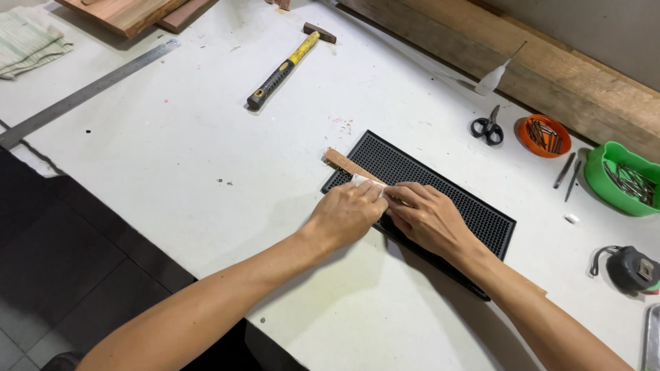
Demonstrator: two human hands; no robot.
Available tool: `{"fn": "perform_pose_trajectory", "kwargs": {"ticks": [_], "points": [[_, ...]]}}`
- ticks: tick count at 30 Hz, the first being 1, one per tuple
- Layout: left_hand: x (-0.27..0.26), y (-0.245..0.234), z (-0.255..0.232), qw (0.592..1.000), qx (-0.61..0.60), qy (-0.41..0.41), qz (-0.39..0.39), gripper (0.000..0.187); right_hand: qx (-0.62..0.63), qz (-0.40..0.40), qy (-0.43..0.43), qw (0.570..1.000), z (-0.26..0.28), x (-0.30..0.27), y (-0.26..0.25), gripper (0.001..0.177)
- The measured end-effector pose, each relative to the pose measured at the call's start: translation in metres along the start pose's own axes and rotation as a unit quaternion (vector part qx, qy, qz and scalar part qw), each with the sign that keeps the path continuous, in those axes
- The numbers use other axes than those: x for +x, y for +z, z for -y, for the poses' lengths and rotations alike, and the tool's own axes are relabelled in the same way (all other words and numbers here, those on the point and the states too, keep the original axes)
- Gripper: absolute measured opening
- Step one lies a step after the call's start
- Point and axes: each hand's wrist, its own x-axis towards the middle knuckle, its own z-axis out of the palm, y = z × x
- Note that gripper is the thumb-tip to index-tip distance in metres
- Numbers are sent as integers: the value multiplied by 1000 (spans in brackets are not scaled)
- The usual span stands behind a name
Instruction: Sand a small wooden strip using sandpaper on a workbench.
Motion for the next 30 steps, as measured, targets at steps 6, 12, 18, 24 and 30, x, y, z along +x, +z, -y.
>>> {"fn": "perform_pose_trajectory", "kwargs": {"ticks": [6, 12, 18, 24, 30], "points": [[-12, 2, 54, 999, 0, -45, -20, 14, 29, -27, -2, 999, -3, 60, 22, 20], [-15, -2, 81, 996, -2, -79, -30, 15, 35, -5, -1, 999, -8, 89, 35, 22], [-10, -11, 45, 998, -6, -59, -20, 12, 29, -31, 1, 999, -2, 54, 17, 21], [2, 0, -4, 999, -26, -4, -45, 11, 6, -1, 33, 999, 5, -5, -7, 19], [1, 8, 5, 998, -22, 11, -60, 10, 3, -9, 31, 999, 5, 0, -2, 19]]}}
